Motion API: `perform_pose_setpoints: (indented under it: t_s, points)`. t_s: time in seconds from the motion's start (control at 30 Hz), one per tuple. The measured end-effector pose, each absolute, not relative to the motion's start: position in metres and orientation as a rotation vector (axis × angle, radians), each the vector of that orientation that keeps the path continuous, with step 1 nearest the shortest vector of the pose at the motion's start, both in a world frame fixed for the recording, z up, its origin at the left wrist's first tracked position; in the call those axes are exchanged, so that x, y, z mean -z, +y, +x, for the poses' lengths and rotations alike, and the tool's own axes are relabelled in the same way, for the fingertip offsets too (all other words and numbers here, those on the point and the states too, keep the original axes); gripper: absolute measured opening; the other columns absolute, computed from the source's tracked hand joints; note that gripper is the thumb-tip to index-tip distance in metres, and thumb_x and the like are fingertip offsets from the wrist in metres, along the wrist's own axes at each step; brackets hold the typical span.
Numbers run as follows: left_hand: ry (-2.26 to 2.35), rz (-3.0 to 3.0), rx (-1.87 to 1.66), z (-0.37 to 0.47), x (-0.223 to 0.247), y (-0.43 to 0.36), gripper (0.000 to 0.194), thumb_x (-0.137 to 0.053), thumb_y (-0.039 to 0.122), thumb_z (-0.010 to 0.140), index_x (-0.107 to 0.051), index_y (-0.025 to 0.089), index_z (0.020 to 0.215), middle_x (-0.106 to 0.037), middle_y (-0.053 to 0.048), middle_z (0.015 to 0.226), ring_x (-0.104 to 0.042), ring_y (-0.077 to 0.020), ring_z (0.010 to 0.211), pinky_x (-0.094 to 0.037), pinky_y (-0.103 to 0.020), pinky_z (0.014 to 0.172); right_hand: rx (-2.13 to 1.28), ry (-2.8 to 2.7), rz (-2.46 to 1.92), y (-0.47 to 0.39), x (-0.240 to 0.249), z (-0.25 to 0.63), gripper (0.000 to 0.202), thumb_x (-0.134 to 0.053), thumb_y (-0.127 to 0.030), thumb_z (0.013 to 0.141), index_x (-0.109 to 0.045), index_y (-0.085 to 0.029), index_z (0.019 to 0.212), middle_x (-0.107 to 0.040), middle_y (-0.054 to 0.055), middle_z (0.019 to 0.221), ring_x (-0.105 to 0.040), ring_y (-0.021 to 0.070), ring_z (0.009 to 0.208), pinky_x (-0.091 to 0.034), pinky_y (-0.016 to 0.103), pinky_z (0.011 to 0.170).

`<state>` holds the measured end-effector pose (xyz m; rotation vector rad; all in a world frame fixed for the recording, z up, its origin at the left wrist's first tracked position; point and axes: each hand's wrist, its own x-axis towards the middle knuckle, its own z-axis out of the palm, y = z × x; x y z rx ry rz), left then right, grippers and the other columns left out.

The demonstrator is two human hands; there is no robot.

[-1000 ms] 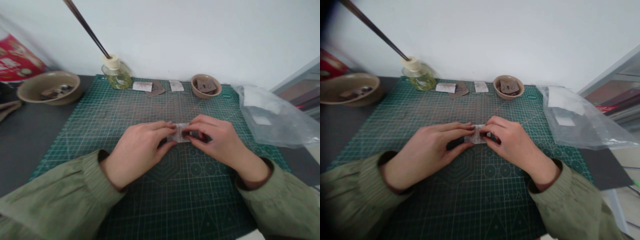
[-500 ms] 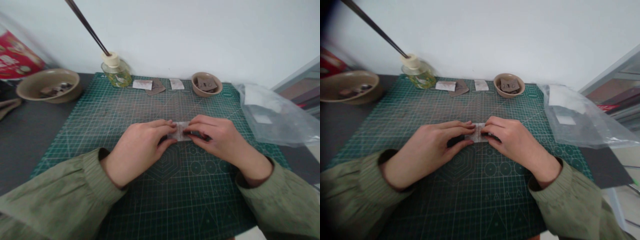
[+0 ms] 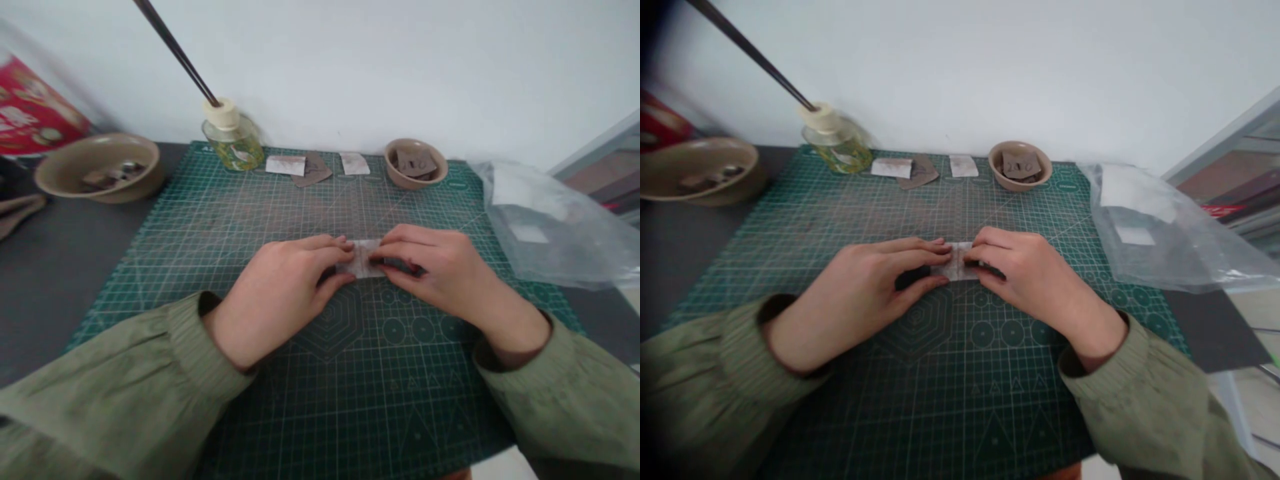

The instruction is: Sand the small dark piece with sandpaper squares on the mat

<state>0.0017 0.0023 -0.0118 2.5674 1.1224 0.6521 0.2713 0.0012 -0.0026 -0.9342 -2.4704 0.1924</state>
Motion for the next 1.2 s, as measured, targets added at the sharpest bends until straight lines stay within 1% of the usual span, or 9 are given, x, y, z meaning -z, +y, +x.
perform_pose_setpoints:
  t_s: [0.33, 0.4, 0.47, 0.53, 0.63, 0.77, 0.93, 1.07, 1.2]
  points:
    - [1.108, 2.57, -0.651, 0.001, 0.013, 0.002, 0.027, -0.074, 0.03, 0.109, -0.084, 0.021, 0.131, -0.084, -0.008, 0.141, -0.082, -0.0324, 0.128, -0.065, -0.051, 0.115, -0.189, -2.429, -0.969, 0.001, 0.005, 0.267, 0.016, -0.07, -0.013, 0.105, -0.081, -0.019, 0.115, -0.084, 0.008, 0.114, -0.08, 0.0223, 0.094, -0.06, 0.034, 0.078]
    - [1.102, 2.575, -0.661, 0.0, 0.013, 0.002, 0.026, -0.074, 0.03, 0.109, -0.085, 0.021, 0.13, -0.084, -0.008, 0.14, -0.082, -0.0328, 0.127, -0.065, -0.051, 0.113, -0.216, -2.393, -0.974, 0.0, 0.003, 0.265, 0.015, -0.071, -0.014, 0.105, -0.082, -0.019, 0.114, -0.083, 0.008, 0.113, -0.078, 0.0209, 0.09, -0.058, 0.033, 0.076]
    - [1.101, 2.581, -0.657, 0.0, 0.013, 0.002, 0.027, -0.074, 0.03, 0.108, -0.084, 0.021, 0.131, -0.084, -0.008, 0.139, -0.082, -0.0334, 0.127, -0.066, -0.051, 0.112, -0.306, -2.29, -1.018, -0.002, 0.0, 0.262, 0.011, -0.077, -0.017, 0.103, -0.083, -0.02, 0.111, -0.082, 0.006, 0.103, -0.072, 0.0172, 0.078, -0.055, 0.031, 0.07]
    - [1.105, 2.588, -0.645, 0.0, 0.012, 0.002, 0.027, -0.075, 0.03, 0.108, -0.083, 0.021, 0.132, -0.083, -0.009, 0.141, -0.082, -0.0342, 0.126, -0.066, -0.051, 0.11, -0.481, -2.116, -1.11, -0.005, -0.004, 0.259, 0.009, -0.085, -0.025, 0.099, -0.085, -0.021, 0.108, -0.077, 0.001, 0.086, -0.065, 0.014, 0.065, -0.051, 0.029, 0.061]
    - [1.097, 2.547, -0.712, 0.001, 0.007, 0.0, 0.032, -0.078, 0.032, 0.106, -0.079, 0.021, 0.136, -0.083, -0.009, 0.139, -0.083, -0.0326, 0.118, -0.067, -0.045, 0.1, -0.857, -1.827, -1.201, -0.009, -0.009, 0.258, 0.021, -0.094, -0.036, 0.094, -0.087, -0.021, 0.107, -0.071, -0.002, 0.068, -0.061, 0.0131, 0.056, -0.046, 0.027, 0.052]
    - [1.022, 2.345, -0.992, 0.004, -0.004, -0.006, 0.031, -0.084, 0.038, 0.103, -0.077, 0.025, 0.13, -0.087, -0.004, 0.123, -0.085, -0.024, 0.107, -0.066, -0.035, 0.094, -1.187, -1.566, -1.155, -0.009, -0.009, 0.26, 0.031, -0.101, -0.04, 0.087, -0.087, -0.02, 0.106, -0.078, 0.001, 0.07, -0.065, 0.0142, 0.051, -0.046, 0.025, 0.047]
    - [0.939, 2.038, -1.098, 0.008, -0.011, -0.012, 0.028, -0.089, 0.03, 0.1, -0.079, 0.026, 0.126, -0.089, 0.002, 0.109, -0.085, -0.0154, 0.096, -0.066, -0.025, 0.094, -1.31, -1.44, -1.118, -0.008, -0.009, 0.259, 0.036, -0.107, -0.037, 0.077, -0.086, -0.019, 0.099, -0.073, -0.002, 0.06, -0.064, 0.0136, 0.045, -0.047, 0.023, 0.043]
    - [0.906, 1.855, -1.088, 0.011, -0.011, -0.013, 0.019, -0.088, 0.03, 0.102, -0.084, 0.026, 0.119, -0.089, 0.001, 0.11, -0.085, -0.0146, 0.099, -0.068, -0.022, 0.09, -1.359, -1.407, -1.089, -0.009, -0.011, 0.256, 0.036, -0.109, -0.036, 0.074, -0.086, -0.019, 0.097, -0.077, -0.001, 0.064, -0.065, 0.0128, 0.044, -0.048, 0.022, 0.041]
    - [0.893, 1.722, -1.072, 0.013, -0.013, -0.012, 0.014, -0.088, 0.029, 0.101, -0.086, 0.024, 0.114, -0.089, 0.001, 0.103, -0.084, -0.0125, 0.091, -0.068, -0.018, 0.084, -1.424, -1.355, -1.028, -0.009, -0.012, 0.253, 0.034, -0.11, -0.029, 0.071, -0.087, -0.019, 0.094, -0.078, -0.001, 0.064, -0.065, 0.0116, 0.043, -0.048, 0.019, 0.04]
